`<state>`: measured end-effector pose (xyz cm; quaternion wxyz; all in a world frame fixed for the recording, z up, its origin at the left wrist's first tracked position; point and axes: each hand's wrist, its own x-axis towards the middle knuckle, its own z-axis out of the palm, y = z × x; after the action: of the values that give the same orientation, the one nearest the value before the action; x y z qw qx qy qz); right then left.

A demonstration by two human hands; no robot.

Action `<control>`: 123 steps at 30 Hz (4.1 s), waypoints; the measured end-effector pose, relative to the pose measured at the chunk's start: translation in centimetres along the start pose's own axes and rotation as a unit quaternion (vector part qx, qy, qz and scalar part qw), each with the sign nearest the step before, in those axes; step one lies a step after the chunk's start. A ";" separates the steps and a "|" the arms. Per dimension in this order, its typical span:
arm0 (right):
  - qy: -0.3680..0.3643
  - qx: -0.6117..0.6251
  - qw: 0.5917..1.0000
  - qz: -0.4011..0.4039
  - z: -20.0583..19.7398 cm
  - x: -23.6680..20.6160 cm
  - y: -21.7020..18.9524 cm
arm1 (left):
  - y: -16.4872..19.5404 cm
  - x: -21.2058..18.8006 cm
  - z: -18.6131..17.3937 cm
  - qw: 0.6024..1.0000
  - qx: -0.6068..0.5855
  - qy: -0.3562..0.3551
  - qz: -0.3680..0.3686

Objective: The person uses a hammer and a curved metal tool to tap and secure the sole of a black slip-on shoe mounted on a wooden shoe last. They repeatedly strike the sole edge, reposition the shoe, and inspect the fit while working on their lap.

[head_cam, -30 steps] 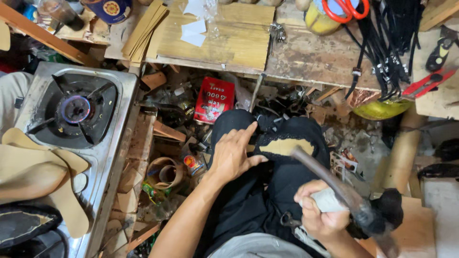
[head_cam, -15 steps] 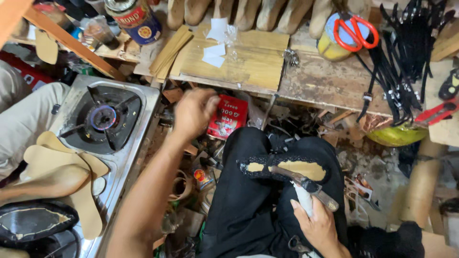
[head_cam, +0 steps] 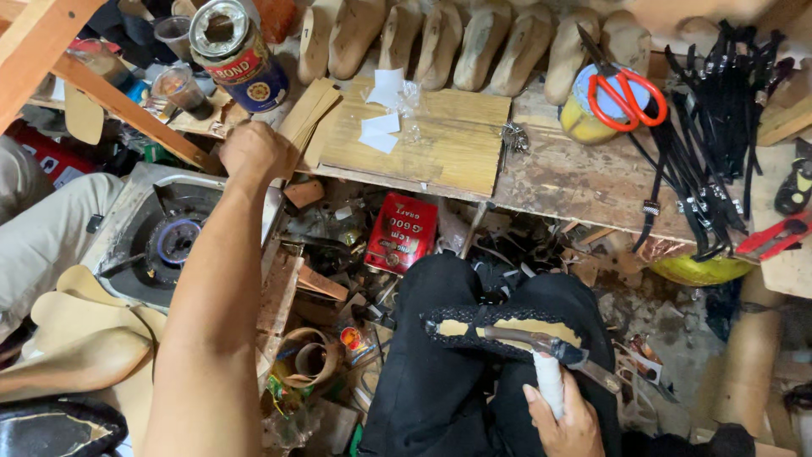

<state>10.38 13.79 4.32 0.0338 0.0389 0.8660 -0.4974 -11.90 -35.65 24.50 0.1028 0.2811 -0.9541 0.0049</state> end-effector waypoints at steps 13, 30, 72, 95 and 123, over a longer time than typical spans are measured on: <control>-0.015 0.022 0.999 0.025 -0.1 0.3 -1.8 | -1.1 -1.8 2.2 0.980 -0.113 0.120 0.110; 0.041 0.029 0.998 -0.029 1.2 0.4 4.8 | -16.5 -15.7 0.5 0.986 -0.030 0.164 0.014; 0.058 0.410 0.902 0.126 -1.9 5.6 -2.9 | 5.9 -30.0 7.9 0.703 -0.612 -0.344 0.108; 0.078 0.352 0.928 0.090 -1.0 4.6 -1.9 | 9.2 -31.9 9.3 0.787 -0.587 -0.153 0.116; 0.016 0.160 0.958 -0.238 -4.9 -3.5 -5.0 | 10.0 -31.8 10.0 0.762 -0.614 -0.201 0.043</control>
<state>13.25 15.39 11.45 -0.1061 -0.1558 0.7599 -0.6221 6.87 -10.92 8.88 0.0591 0.1112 -0.7628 -0.6342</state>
